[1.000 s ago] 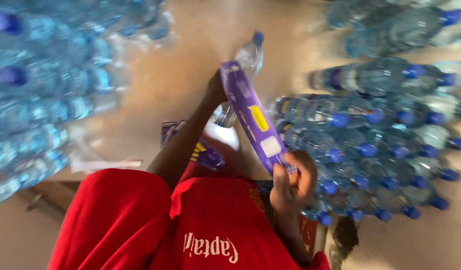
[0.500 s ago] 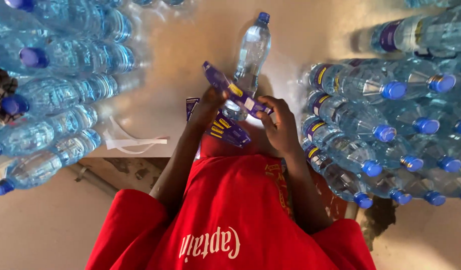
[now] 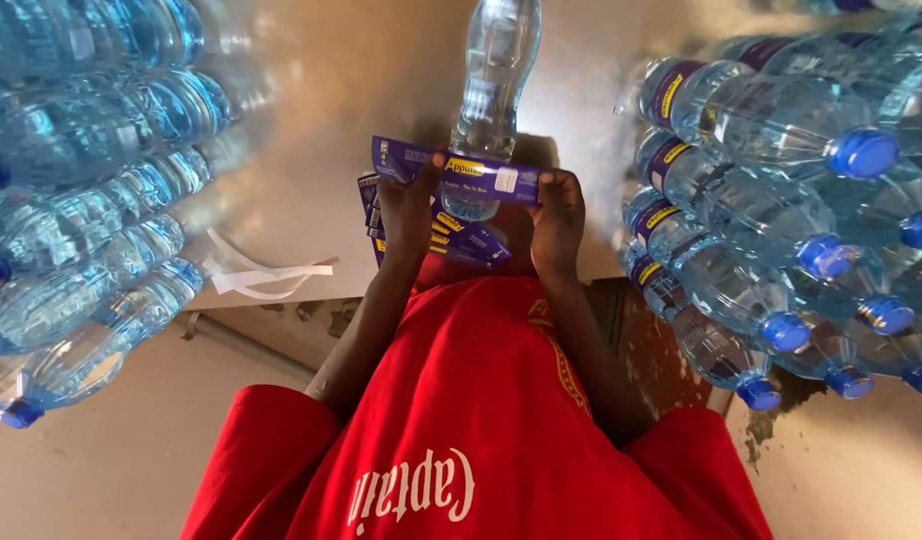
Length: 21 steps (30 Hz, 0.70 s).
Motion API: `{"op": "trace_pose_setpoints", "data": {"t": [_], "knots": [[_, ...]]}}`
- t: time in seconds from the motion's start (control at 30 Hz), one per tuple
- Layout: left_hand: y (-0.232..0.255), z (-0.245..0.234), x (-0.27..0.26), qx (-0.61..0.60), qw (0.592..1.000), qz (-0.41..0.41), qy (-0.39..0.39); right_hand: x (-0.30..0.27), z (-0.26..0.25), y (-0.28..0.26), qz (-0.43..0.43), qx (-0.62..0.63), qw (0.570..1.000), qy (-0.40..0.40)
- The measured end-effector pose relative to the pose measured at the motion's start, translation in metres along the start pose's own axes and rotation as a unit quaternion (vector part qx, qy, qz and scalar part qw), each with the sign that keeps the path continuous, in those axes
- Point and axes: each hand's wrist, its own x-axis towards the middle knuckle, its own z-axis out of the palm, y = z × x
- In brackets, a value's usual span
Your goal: Manually applying adhesive labels to plastic water bottles and stacking them.
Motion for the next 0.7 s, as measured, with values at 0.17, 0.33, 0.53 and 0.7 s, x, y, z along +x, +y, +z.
{"op": "trace_pose_setpoints", "data": {"t": [0.17, 0.33, 0.53, 0.7], "knots": [[-0.005, -0.005, 0.004, -0.002, 1.000, -0.026, 0.010, 0.002, 0.015, -0.007, -0.010, -0.002, 0.999, 0.030], [0.007, -0.001, 0.003, 0.004, 0.999, -0.039, 0.009, 0.007, 0.006, 0.010, -0.009, 0.008, 0.999, 0.033], [0.013, -0.005, 0.006, -0.001, 0.999, -0.049, -0.007, 0.007, 0.007, 0.009, -0.008, -0.002, 0.999, 0.046], [-0.007, -0.003, 0.013, 0.009, 0.999, -0.037, 0.003, 0.011, 0.017, 0.007, -0.007, -0.046, 0.997, 0.054]]}}
